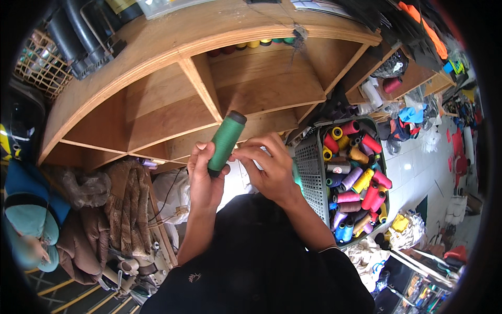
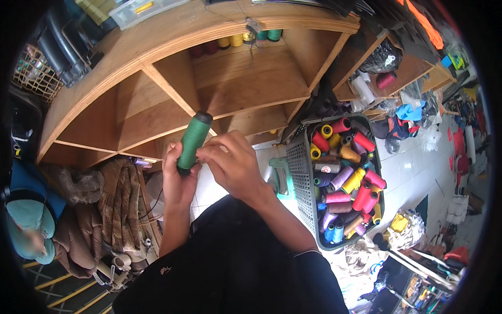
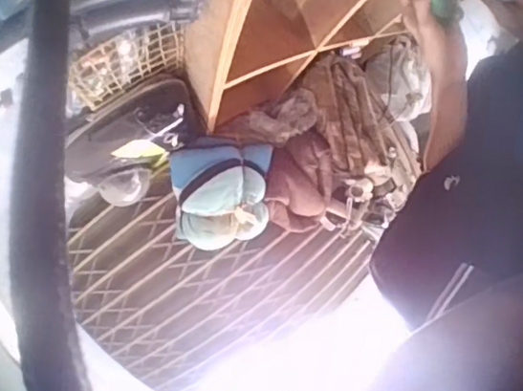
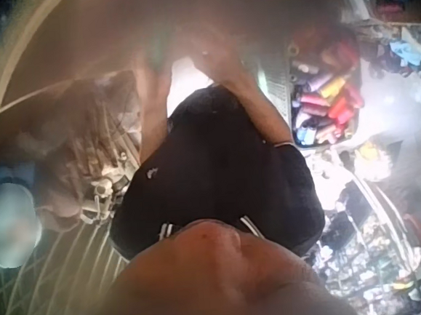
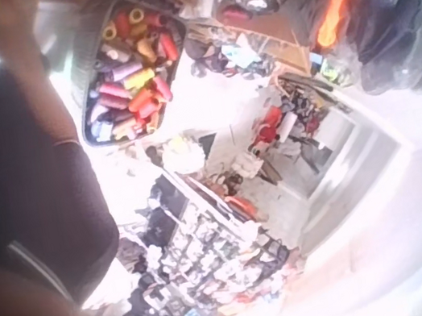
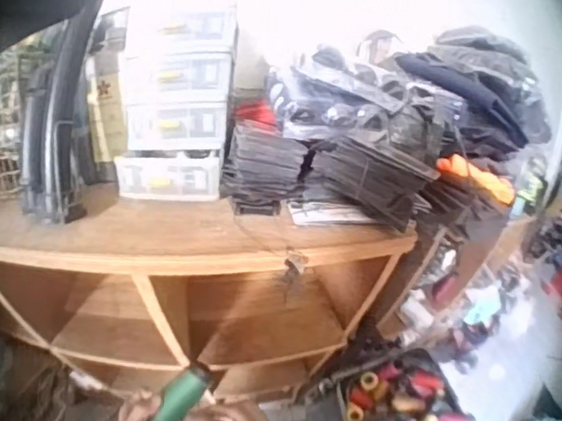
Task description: The person picks up thread spools from a plastic basket, briefly inspects them, and places them into compartments on a wooden shelf. The person handles spools of various colors one at a time.
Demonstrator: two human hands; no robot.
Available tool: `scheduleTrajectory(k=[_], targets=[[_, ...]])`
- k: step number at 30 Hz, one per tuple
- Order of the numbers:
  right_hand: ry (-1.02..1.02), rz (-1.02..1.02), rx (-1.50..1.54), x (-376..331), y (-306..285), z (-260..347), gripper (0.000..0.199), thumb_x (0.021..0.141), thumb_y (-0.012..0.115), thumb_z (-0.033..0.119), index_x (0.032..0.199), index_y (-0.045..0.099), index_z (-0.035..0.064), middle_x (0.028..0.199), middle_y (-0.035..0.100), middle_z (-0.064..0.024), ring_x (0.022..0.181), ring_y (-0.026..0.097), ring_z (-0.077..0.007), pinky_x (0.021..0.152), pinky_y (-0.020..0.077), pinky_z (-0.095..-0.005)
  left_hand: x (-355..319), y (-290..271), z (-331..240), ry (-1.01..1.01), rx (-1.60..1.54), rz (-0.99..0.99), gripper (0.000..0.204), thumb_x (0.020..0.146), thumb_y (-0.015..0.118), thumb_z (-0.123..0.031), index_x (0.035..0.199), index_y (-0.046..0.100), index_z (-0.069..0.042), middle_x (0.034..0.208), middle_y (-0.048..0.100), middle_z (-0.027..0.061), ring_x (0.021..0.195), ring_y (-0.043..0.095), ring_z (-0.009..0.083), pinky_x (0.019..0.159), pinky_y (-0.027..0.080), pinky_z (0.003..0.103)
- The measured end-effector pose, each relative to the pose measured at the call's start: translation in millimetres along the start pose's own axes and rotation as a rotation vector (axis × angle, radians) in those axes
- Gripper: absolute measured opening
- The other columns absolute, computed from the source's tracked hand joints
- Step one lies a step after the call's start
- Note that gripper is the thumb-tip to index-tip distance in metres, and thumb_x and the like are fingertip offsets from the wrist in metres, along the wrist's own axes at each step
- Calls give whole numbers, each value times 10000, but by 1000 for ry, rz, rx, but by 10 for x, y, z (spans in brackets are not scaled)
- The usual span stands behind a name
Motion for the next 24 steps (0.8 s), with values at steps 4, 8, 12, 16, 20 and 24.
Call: scheduleTrajectory(k=[4,8,12,16,20,24], targets=[[62,-50,52,-11,7,-5,196,731,746,-9,903,673,50,873,620,-84,771,586,-225,659,468,-322,-13,24,-1,80,2,16,128,964,575,-224,953,537,-102,911,652,95,753,649,187,574,480,258],[308,-169,209,-157,8,-67,296,767,762,26,1042,651,31,987,625,-107,844,594,-182,703,484,-300,-41,125,-39,22,-86,41,160,953,569,-245,982,519,-96,953,640,107,799,650,207,614,483,272],[719,-233,717,-264,174,-148,368,811,744,49,1154,616,8,1072,619,-110,924,597,-149,777,498,-279,-35,117,14,-82,-209,87,237,908,598,-288,1003,513,-88,988,623,108,833,632,211,624,473,260],[680,-173,715,-246,185,-214,222,851,706,53,1059,666,-11,1000,641,-97,888,616,-141,796,495,-266,-20,112,66,-201,-248,192,266,883,615,-312,980,505,-89,986,613,102,820,613,206,634,466,251],[597,-166,527,-217,109,-186,81,858,683,43,920,694,-8,836,645,-82,789,624,-141,712,480,-269,-26,121,108,-200,-284,169,249,898,601,-296,977,501,-82,997,616,115,816,611,208,632,467,255],[358,-135,149,-116,-24,-56,71,806,697,11,875,683,9,753,625,-91,712,612,-199,618,458,-302,-64,139,148,-75,-221,136,228,917,592,-262,990,497,-68,1007,627,133,810,617,213,656,487,278]])
Point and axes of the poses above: each hand's wrist, its own x-axis towards the middle knuckle, its own y-axis out of the palm, z = x × y, the point moved 4 cm from there along x, towards the middle knuckle
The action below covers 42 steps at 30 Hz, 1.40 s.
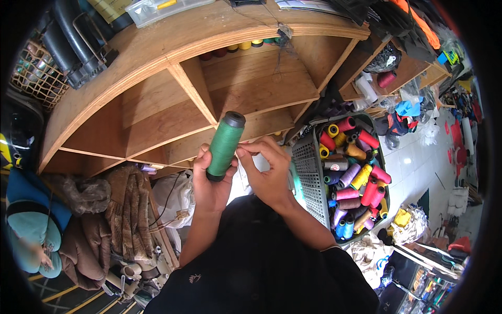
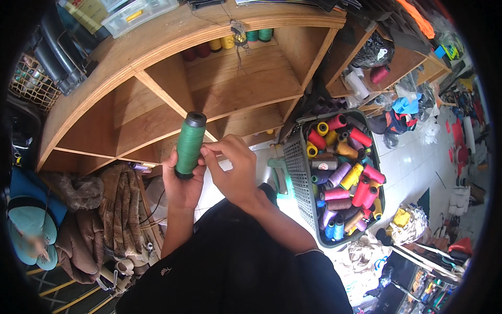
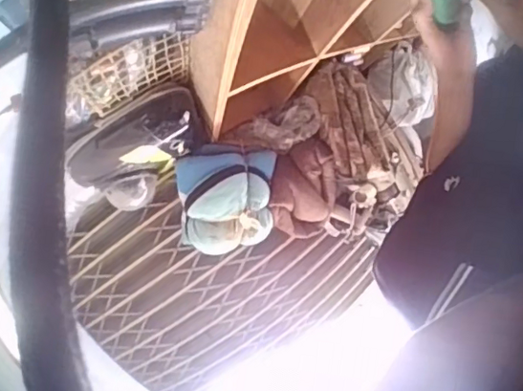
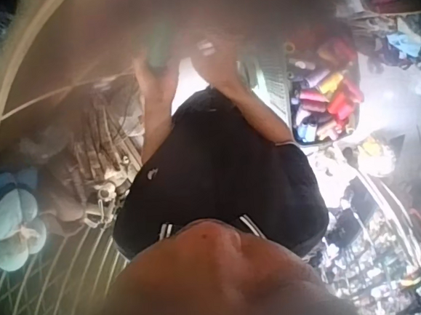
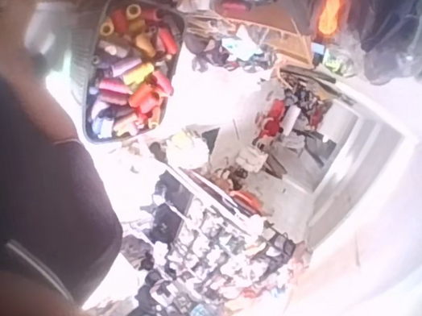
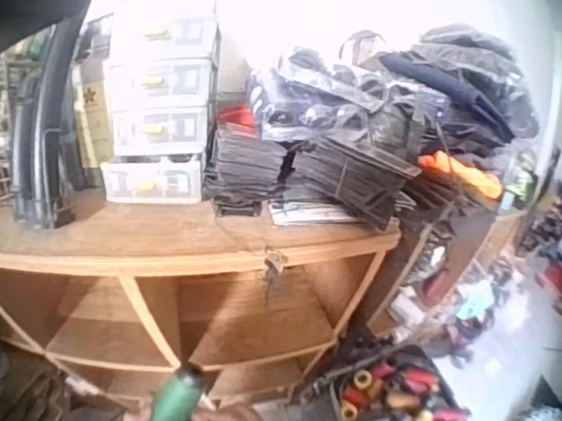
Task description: The person picks up thread spools from a plastic basket, briefly inspects them, and places them into compartments on a wooden shelf. The person handles spools of various colors one at a time.
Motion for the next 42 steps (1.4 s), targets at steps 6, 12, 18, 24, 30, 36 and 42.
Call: scheduleTrajectory(k=[6,12,18,24,30,36,42], targets=[[-213,44,-207,32,-73,132,105,758,707,-1,853,680,34,739,611,-89,654,570,-250,580,442,-347,-58,95,-36,295,258,0,189,906,627,-141,994,483,-57,1026,636,130,856,632,209,749,510,316],[-297,109,-101,20,-59,340,149,747,714,-45,881,673,6,751,589,-75,673,558,-195,606,443,-296,-64,12,9,355,346,-59,180,906,626,-120,988,478,-56,1043,632,125,882,629,195,758,514,315],[223,-6,610,-84,-141,-365,428,753,646,-66,1164,556,12,1148,588,-128,955,578,-175,853,470,-305,-80,6,-11,-84,-95,-70,320,932,550,-286,1102,507,-18,976,614,159,764,606,219,672,513,295],[319,335,1012,157,-13,-659,638,733,648,-33,1344,466,8,1276,551,-150,1153,532,-211,970,440,-329,-120,88,33,-497,-511,74,452,938,490,-316,1223,501,35,957,572,225,670,566,195,581,503,261],[407,543,1137,318,64,-490,704,725,766,118,1347,466,-21,1304,551,-182,1217,524,-258,1031,403,-389,-147,91,106,-576,-593,221,462,931,485,-272,1192,453,108,960,533,221,653,574,173,473,488,191],[388,559,894,287,102,-488,728,691,840,203,1297,516,-38,1175,639,-180,1129,606,-268,1007,446,-396,-121,110,82,-487,-352,159,452,970,431,-296,1205,460,89,943,556,215,637,577,184,415,457,180],[447,447,893,235,65,-340,651,721,809,158,1274,532,-42,1107,668,-173,1017,649,-230,915,505,-363,-84,181,25,-201,169,19,316,989,427,-328,1035,490,-22,866,599,150,563,591,176,380,396,199]])
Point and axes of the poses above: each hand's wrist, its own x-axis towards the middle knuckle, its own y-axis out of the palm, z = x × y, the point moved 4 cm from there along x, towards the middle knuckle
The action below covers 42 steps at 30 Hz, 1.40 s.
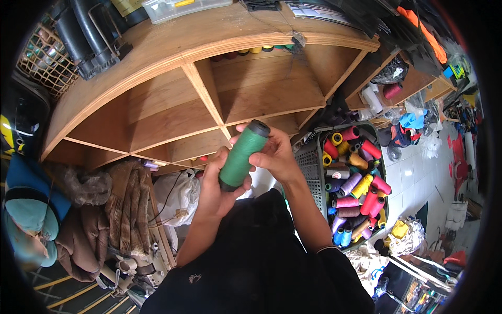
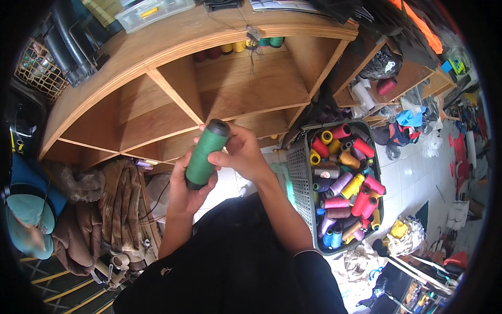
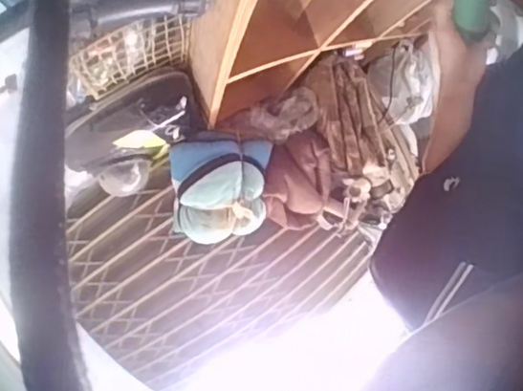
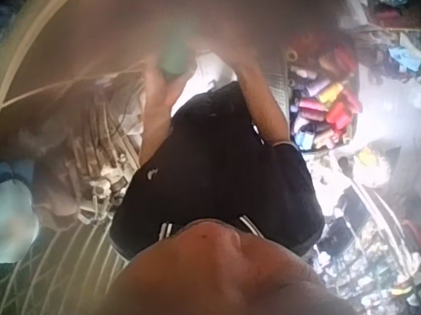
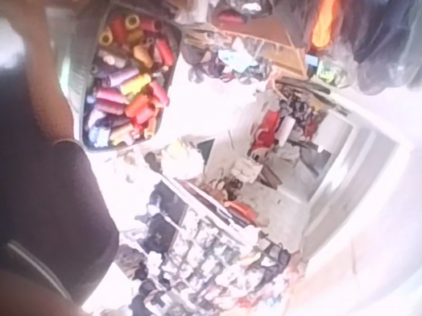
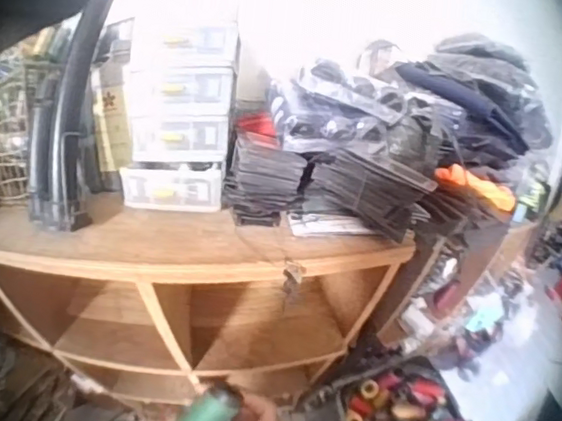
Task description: The person picks up thread spools from a plastic basket, briefly inspects them, and places them into compartments on a wooden shelf. The person handles spools of various colors one at a time.
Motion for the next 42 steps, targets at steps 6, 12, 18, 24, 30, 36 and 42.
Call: scheduleTrajectory(k=[6,12,18,24,30,36,42], targets=[[-53,-166,-35,7,116,-22,596,776,760,133,1293,513,-29,1074,680,-159,957,658,-207,867,521,-343,10,40,-85,355,488,-84,224,997,444,-291,912,423,-85,858,610,132,573,610,179,387,390,226],[-116,-110,427,-26,63,9,790,807,749,305,1413,356,-14,1298,544,-213,1133,578,-239,911,501,-361,17,89,-98,218,223,-46,222,1010,448,-281,902,415,-89,848,622,146,570,614,191,403,396,227],[-92,-49,87,-108,-33,-20,744,781,772,241,1368,410,-37,1271,567,-201,1112,594,-241,906,504,-353,41,24,-57,3,32,25,233,1007,414,-296,907,417,-85,861,618,156,559,603,194,381,372,229],[-77,-198,-53,-113,25,-46,666,750,809,180,1305,497,-17,1183,625,-168,1020,633,-231,875,519,-341,-36,134,-67,333,472,-58,200,996,484,-235,925,424,-58,838,606,126,570,598,144,405,403,213],[-148,-224,401,-82,123,-31,775,834,717,355,1421,341,15,1322,523,-206,1161,555,-283,933,485,-367,-43,101,-34,356,464,-57,185,995,499,-217,930,425,-60,829,606,122,565,601,143,401,403,212],[-150,-62,127,-149,33,20,721,800,744,257,1382,396,12,1278,559,-191,1103,589,-272,904,495,-360,-9,78,-55,7,64,24,238,1010,421,-300,896,422,-91,819,614,144,547,604,190,363,379,220],[-126,-239,-15,-175,26,-15,542,809,701,74,1298,480,-3,1152,629,-155,1014,624,-206,859,512,-330,-12,77,20,195,276,17,183,1009,452,-233,935,432,-67,820,620,133,567,607,161,408,409,225]])
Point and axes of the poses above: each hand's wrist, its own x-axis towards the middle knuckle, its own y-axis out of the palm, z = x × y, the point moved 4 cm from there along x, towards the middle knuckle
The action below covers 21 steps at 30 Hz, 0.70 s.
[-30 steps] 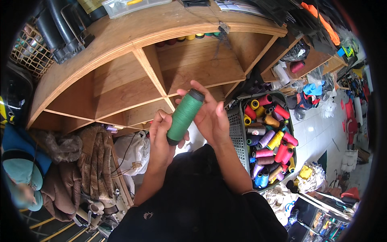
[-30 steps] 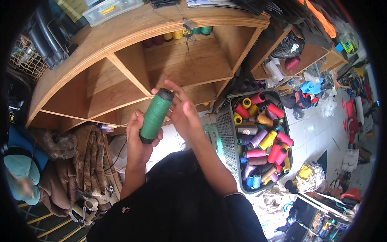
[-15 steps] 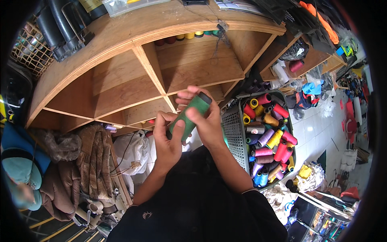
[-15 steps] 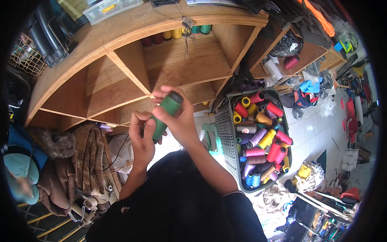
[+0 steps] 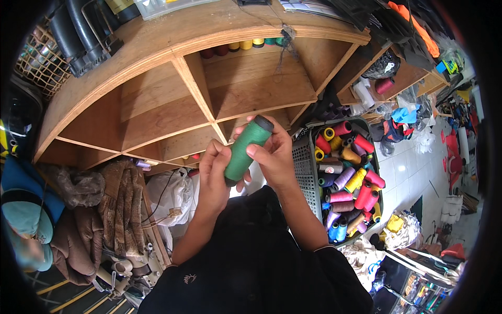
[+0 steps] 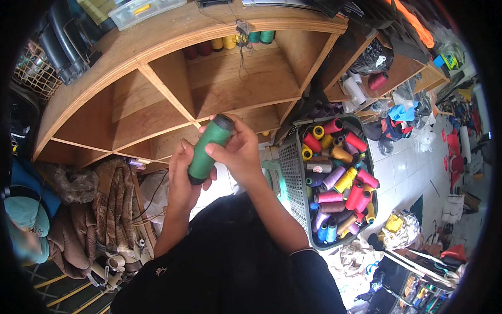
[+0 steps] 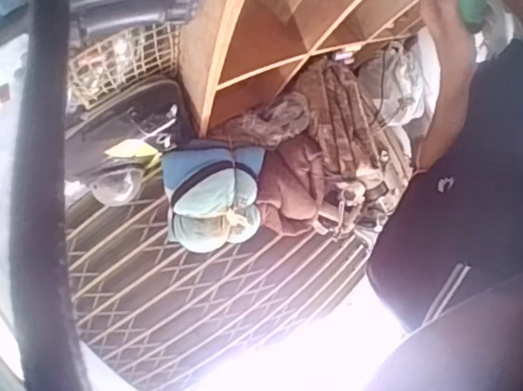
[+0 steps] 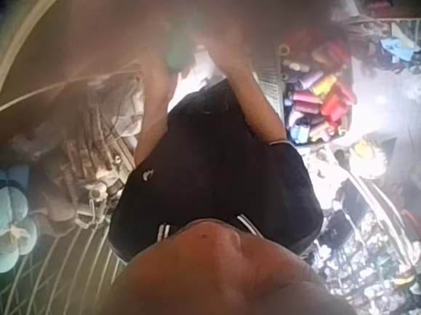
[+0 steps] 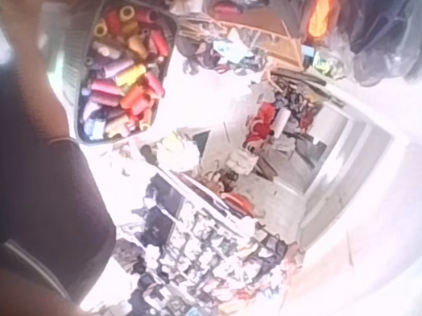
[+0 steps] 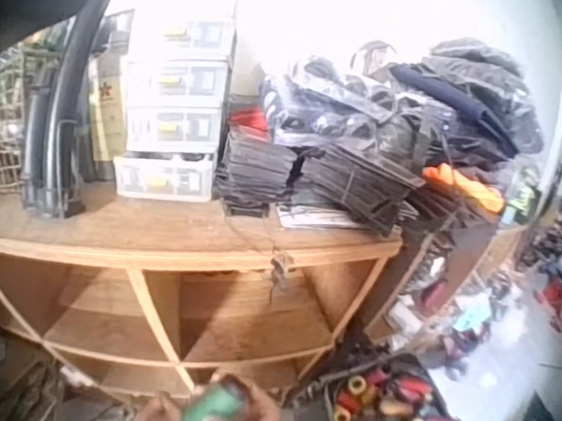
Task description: The person picks up thread spools from a plastic basket, briefly inspects them, and places them into compartments on a wooden shelf. The person handles spools of various colors one at a time.
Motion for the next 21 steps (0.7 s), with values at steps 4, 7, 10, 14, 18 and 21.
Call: scheduleTrajectory(k=[4,7,10,14,18,21], targets=[[-35,-172,1,13,72,-10,590,926,560,417,1340,433,16,1247,560,-182,1127,571,-268,950,463,-396,-24,101,53,175,283,-63,145,1000,482,-175,969,428,-44,876,622,128,633,623,126,474,448,215],[40,-164,194,46,48,24,779,955,298,645,1406,334,11,1335,485,-193,1231,489,-276,1031,388,-406,26,40,167,177,167,-58,148,1006,471,-183,978,424,-45,940,624,143,711,653,165,542,490,249],[31,-102,152,30,-107,-12,710,950,455,531,1416,328,12,1343,488,-189,1231,491,-258,1042,366,-373,108,-11,206,94,14,-101,147,1011,450,-201,969,428,-61,945,628,157,712,661,228,598,521,311],[163,0,110,-89,-256,-101,633,811,695,102,1353,390,-17,1176,559,-117,1027,560,-184,899,459,-330,186,-74,273,-158,-106,19,245,1009,408,-322,932,416,-90,927,612,135,695,629,210,567,485,294],[92,-92,38,-88,-414,-187,535,785,734,72,1249,479,-3,1042,592,-66,969,574,-153,869,463,-308,273,-203,546,-93,64,133,194,1021,445,-255,936,430,-81,890,584,41,803,534,64,668,435,212],[129,-175,8,-52,-506,-185,588,784,745,88,1283,445,3,1100,567,-83,1004,560,-163,880,453,-312,329,-99,559,-56,131,72,179,1013,481,-236,986,447,-62,884,575,23,814,506,52,711,398,187]])
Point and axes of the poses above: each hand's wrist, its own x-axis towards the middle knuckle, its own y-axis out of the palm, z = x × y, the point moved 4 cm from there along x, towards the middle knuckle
